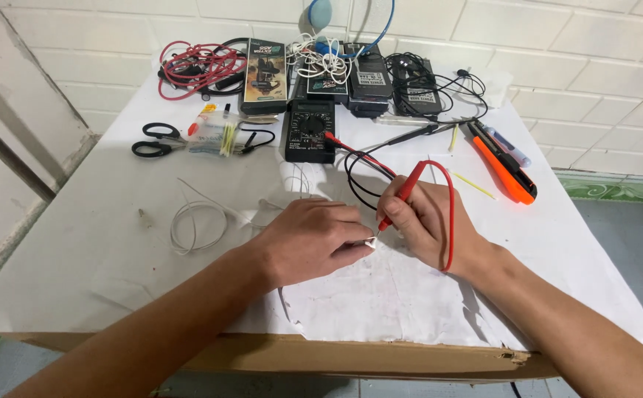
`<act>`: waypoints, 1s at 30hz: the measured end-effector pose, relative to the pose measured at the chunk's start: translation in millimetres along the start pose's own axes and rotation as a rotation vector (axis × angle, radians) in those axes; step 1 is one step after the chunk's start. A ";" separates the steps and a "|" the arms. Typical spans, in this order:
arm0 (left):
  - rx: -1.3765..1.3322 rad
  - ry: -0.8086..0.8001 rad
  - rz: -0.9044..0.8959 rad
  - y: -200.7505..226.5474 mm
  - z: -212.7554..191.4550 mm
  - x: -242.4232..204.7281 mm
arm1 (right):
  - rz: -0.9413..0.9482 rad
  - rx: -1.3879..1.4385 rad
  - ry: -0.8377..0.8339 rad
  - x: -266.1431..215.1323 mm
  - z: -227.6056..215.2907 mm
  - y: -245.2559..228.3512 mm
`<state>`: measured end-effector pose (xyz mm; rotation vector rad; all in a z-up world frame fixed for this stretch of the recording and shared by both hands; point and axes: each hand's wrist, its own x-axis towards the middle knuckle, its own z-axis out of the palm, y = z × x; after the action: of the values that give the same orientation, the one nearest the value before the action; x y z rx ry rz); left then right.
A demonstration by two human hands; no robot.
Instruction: The person sits at a workbench and connects wires to small white plastic components, twisting and seating the wire ends by hand. They then touch multimeter probe tips to the components to test the connections and continue handling the wired parts.
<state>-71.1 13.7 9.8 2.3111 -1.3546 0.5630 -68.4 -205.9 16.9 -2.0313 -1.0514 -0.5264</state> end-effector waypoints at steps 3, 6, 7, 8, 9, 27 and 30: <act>0.000 -0.003 0.010 -1.5 0.6 -0.7 | -0.015 -0.012 -0.013 -0.5 1.5 3.3; 0.008 0.025 0.013 -1.4 1.8 -1.8 | -0.031 -0.040 -0.001 -1.5 1.1 2.6; 0.009 0.027 0.013 -0.2 0.6 -1.1 | -0.033 -0.040 -0.002 -1.8 1.2 4.9; -0.007 0.023 0.006 0.9 -0.5 -0.6 | -0.044 -0.044 -0.007 -2.2 1.4 7.2; -0.024 0.019 0.000 2.1 -1.6 -0.1 | -0.055 -0.048 -0.013 -2.6 1.7 9.5; -0.003 -0.005 0.006 -0.7 0.1 -0.7 | -0.028 -0.034 -0.009 -0.9 3.9 2.8; -0.012 -0.016 0.002 -0.6 -0.2 -0.9 | -0.048 -0.045 -0.007 -3.2 3.5 7.6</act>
<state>-71.0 14.8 9.4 2.3090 -1.3640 0.5367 -64.1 -207.4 9.2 -2.0522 -1.1041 -0.5727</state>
